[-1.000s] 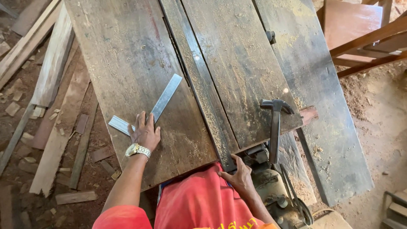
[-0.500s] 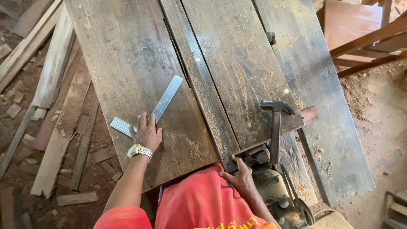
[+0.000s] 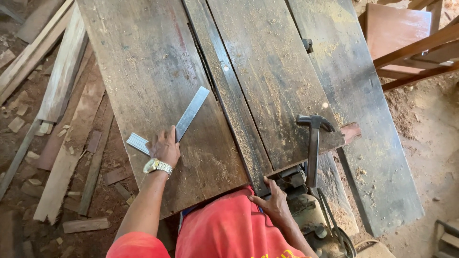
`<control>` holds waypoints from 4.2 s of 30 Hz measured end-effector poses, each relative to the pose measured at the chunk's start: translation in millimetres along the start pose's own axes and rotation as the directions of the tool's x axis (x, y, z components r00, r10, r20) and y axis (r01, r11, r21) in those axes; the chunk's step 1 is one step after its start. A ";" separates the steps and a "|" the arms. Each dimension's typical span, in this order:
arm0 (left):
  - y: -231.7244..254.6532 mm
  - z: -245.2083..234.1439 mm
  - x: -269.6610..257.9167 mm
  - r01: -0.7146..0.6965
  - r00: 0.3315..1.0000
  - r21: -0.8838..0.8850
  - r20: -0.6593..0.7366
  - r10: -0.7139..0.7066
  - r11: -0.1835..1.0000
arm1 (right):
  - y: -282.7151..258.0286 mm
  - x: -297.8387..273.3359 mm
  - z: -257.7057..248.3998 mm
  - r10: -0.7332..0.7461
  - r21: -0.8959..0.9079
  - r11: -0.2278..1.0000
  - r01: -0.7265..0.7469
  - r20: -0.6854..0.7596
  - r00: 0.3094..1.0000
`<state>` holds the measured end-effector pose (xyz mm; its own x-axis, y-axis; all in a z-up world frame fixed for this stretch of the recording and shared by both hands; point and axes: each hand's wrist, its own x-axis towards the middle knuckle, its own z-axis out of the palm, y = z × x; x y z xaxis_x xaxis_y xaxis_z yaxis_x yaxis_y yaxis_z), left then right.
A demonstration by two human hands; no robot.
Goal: Cutting a wood plank using a table saw after measuring it with a square ruler.
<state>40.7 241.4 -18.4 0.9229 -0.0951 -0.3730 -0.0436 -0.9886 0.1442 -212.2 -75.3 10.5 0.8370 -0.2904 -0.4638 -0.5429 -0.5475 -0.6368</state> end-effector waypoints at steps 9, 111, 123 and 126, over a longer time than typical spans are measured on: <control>-0.4 -1.9 40.8 -0.044 0.993 -0.214 0.098 0.066 0.976 | 1.1 3.5 -0.6 0.004 0.001 1.000 -0.004 0.007 1.000; 73.9 2.5 -32.2 -0.427 0.845 -0.038 -0.373 0.384 0.903 | 58.6 101.4 -97.4 0.190 -0.160 0.928 -0.337 -0.575 0.796; 217.0 39.9 -28.9 -0.936 0.350 -0.066 -0.085 0.933 0.345 | 32.7 40.9 -117.3 0.421 0.132 0.907 -0.399 -0.305 0.854; 211.8 41.7 -31.5 -0.938 0.342 -0.066 -0.029 0.939 0.339 | 40.4 -23.0 -80.9 0.310 0.149 0.949 -0.278 -0.284 0.907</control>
<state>-13.6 30.2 -14.3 0.2852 -0.9579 0.0342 -0.8557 -0.2384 0.4592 -247.8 -154.3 45.2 0.6107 -0.6563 -0.4430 -0.7578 -0.3222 -0.5674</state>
